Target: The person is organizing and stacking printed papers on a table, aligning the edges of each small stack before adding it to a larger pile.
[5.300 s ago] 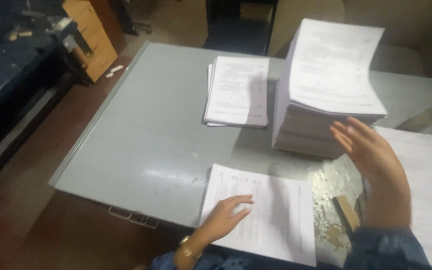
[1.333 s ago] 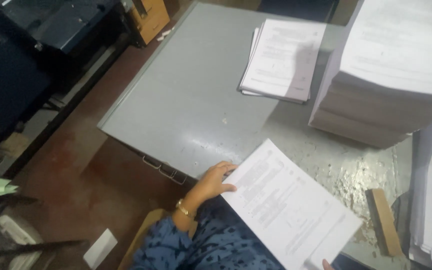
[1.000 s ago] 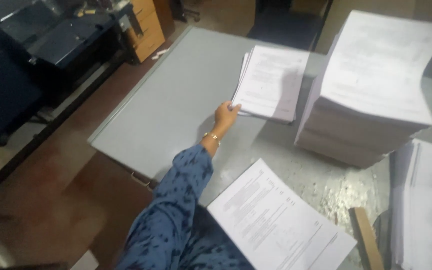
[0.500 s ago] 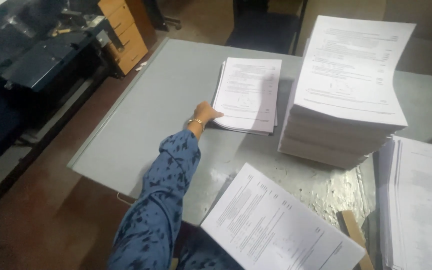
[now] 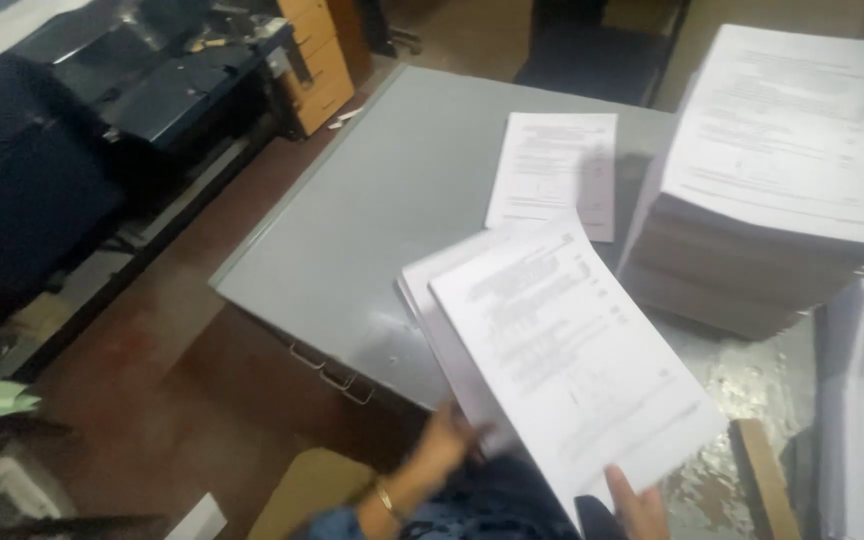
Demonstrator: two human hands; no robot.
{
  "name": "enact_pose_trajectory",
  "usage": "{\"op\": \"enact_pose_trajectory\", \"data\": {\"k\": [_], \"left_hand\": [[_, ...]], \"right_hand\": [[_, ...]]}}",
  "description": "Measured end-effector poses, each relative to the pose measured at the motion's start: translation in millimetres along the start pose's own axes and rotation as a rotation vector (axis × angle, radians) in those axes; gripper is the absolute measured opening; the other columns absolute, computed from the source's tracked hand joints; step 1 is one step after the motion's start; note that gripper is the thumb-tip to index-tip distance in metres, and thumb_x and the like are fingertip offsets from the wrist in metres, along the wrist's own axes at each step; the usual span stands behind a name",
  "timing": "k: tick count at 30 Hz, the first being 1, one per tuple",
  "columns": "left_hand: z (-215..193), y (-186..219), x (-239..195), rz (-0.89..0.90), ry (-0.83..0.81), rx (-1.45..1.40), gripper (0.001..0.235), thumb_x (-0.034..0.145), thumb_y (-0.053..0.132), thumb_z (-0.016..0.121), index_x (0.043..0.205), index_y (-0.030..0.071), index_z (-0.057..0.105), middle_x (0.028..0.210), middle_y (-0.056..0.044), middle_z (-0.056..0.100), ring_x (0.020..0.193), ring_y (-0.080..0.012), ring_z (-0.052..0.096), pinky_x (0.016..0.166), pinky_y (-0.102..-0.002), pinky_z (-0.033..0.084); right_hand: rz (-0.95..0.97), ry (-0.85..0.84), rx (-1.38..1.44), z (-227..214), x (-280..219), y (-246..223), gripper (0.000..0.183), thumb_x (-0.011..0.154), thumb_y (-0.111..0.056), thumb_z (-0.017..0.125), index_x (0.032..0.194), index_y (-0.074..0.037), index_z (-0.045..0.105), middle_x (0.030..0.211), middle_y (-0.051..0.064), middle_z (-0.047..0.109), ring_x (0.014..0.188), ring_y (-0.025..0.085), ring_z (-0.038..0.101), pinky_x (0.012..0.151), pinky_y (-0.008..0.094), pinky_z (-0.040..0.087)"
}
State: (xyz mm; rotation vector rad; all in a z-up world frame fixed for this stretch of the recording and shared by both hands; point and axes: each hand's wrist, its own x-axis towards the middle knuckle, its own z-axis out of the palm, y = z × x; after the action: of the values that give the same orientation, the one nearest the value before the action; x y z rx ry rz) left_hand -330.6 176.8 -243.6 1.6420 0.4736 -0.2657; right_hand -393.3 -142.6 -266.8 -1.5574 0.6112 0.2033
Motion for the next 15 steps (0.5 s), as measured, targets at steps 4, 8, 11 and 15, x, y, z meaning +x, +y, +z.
{"op": "enact_pose_trajectory", "data": {"k": [4,8,11,15], "left_hand": [[53.2,-67.4,-70.8,-0.029,-0.170,-0.533,0.080,0.077,0.017,0.090,0.140,0.011,0.043,0.113,-0.022,0.078,0.095,-0.0293,0.079,0.077,-0.040,0.069],[29.6,-79.8,-84.7,0.012,-0.455,-0.399,0.062,0.088,0.020,0.080,0.137,0.007,0.045,0.120,-0.018,0.072,0.101,-0.0162,0.073,0.092,-0.025,0.061],[5.1,-56.2,-97.9,-0.009,-0.640,-0.621,0.045,0.088,-0.006,0.071,0.129,0.009,0.059,0.108,0.004,0.066,0.099,-0.0054,0.064,0.082,-0.016,0.055],[-6.9,-2.1,-86.8,-0.229,-0.085,-0.652,0.066,0.083,0.025,0.077,0.134,0.004,0.040,0.124,-0.018,0.064,0.107,-0.0299,0.070,0.098,-0.042,0.061]], "right_hand": [[-0.082,-0.145,0.230,77.7,-29.9,-90.1,0.057,0.091,-0.006,0.059,0.145,0.007,0.046,0.143,0.022,0.060,0.128,0.028,0.057,0.108,0.037,0.044],[-0.017,-0.123,0.055,59.4,-44.6,-96.9,0.067,0.087,-0.005,0.063,0.151,0.005,0.044,0.148,0.021,0.056,0.135,0.030,0.052,0.113,0.042,0.042],[0.279,-0.223,0.018,15.3,-36.3,-83.0,0.053,0.091,-0.003,0.063,0.142,0.008,0.056,0.133,0.033,0.067,0.116,0.047,0.064,0.093,0.059,0.054],[0.219,-0.189,-0.790,-26.4,-0.8,-22.2,0.070,0.096,-0.057,0.044,0.107,-0.003,0.087,0.119,0.019,0.082,0.116,0.031,0.072,0.104,0.035,0.046]]}}
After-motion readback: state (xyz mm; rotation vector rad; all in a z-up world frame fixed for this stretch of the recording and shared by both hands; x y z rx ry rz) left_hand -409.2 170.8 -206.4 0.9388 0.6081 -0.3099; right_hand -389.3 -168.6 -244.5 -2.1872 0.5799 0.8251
